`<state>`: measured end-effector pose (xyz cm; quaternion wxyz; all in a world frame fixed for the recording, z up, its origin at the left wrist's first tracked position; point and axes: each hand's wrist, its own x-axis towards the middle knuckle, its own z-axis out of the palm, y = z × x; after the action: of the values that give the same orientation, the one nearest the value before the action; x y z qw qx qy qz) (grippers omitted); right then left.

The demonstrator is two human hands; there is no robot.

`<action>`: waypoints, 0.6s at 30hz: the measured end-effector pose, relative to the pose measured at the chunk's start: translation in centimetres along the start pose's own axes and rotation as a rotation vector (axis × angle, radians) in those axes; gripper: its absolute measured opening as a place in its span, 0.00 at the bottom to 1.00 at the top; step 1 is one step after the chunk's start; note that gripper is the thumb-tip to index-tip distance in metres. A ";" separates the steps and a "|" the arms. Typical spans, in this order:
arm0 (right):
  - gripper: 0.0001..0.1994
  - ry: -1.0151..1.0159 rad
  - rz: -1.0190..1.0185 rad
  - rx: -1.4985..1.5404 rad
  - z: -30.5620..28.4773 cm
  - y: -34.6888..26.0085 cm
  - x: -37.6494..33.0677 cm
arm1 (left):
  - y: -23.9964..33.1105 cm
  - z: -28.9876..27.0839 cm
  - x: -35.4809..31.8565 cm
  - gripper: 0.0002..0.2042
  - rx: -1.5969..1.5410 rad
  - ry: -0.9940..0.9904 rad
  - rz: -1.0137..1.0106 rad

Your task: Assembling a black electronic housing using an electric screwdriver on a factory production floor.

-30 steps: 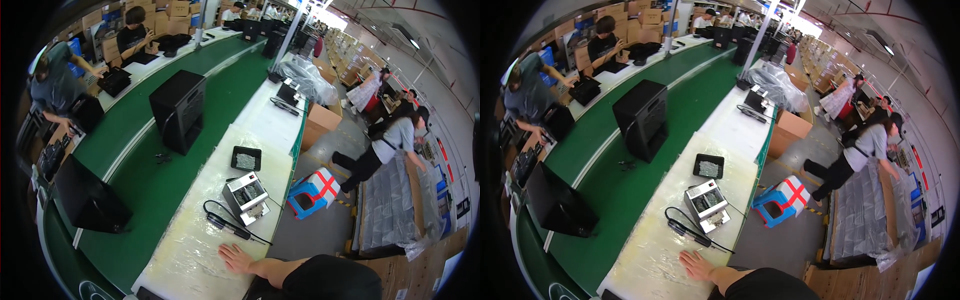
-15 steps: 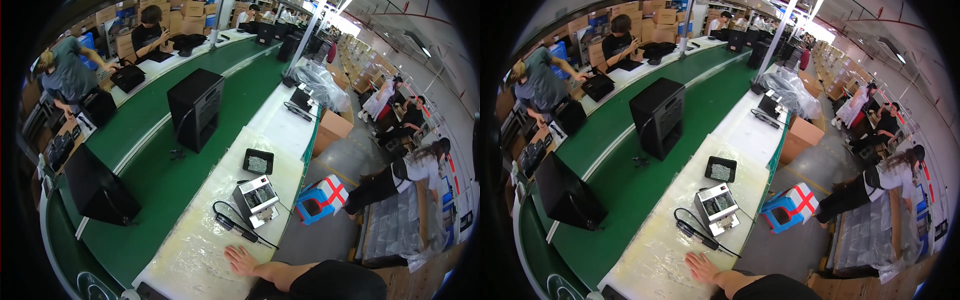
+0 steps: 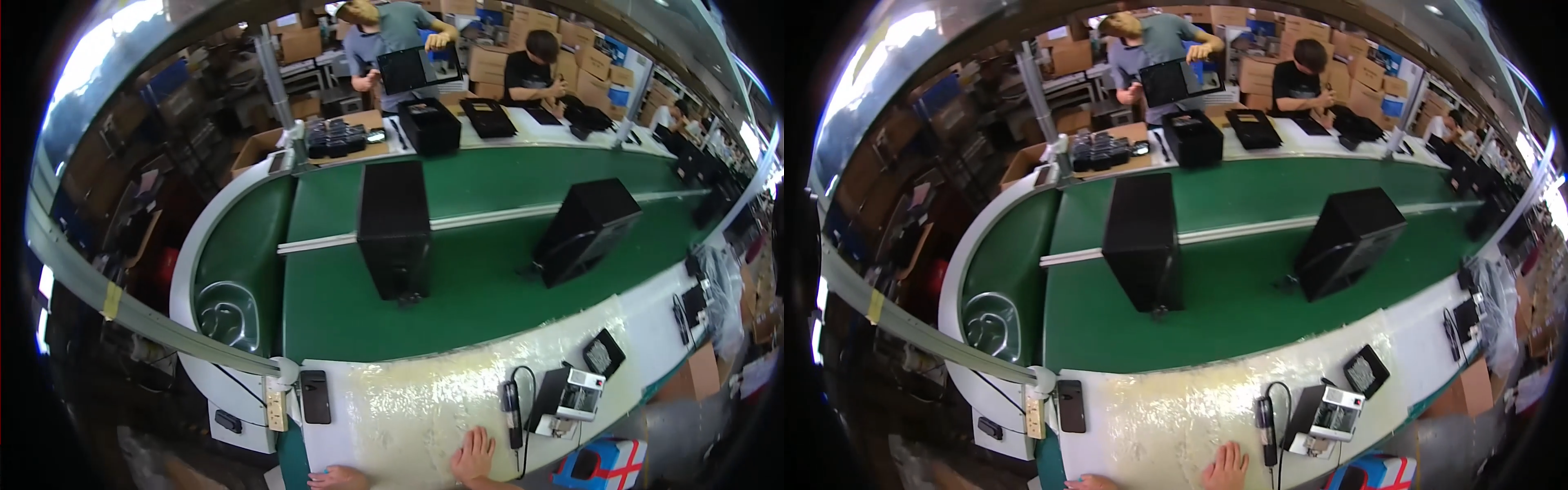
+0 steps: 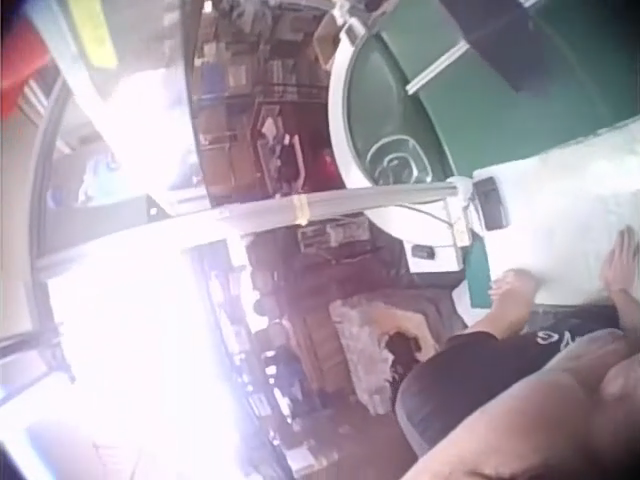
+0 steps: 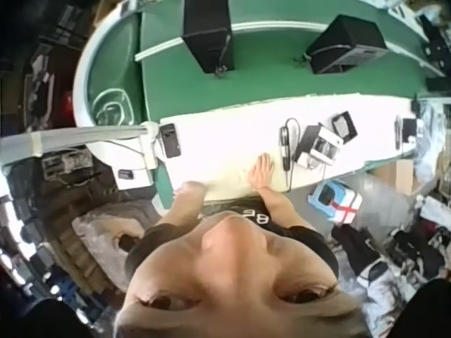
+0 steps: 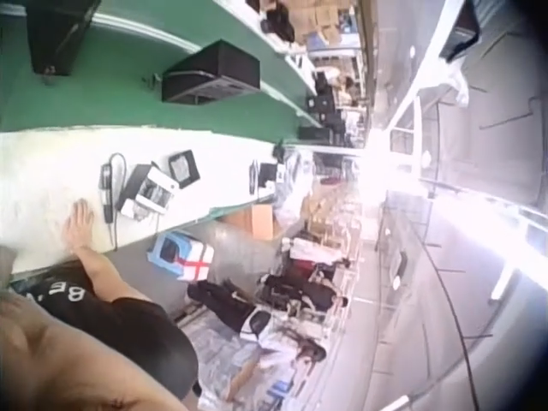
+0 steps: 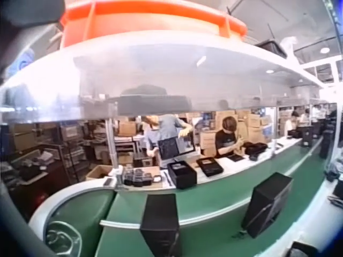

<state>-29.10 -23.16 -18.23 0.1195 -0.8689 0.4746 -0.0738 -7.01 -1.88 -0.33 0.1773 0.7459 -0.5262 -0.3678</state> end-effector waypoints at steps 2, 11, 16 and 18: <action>0.30 0.000 -0.021 0.032 -0.7 -0.7 0.1 | 0.6 -0.7 -0.2 0.13 0.002 0.041 0.001; 0.28 -0.021 0.036 0.030 0.4 0.6 -0.7 | 3.0 -4.7 2.0 0.13 0.002 0.074 0.129; 0.28 -0.032 0.026 0.011 0.8 0.8 -0.8 | 4.7 -6.8 4.6 0.13 -0.027 0.053 0.241; 0.28 -0.022 0.046 0.015 1.0 0.8 -0.9 | 5.3 -7.9 5.6 0.13 -0.033 0.038 0.288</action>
<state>-29.98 -22.67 -19.40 0.1329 -0.8576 0.4925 -0.0651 -3.66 -10.00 6.40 0.2504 0.6664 -0.6182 -0.3332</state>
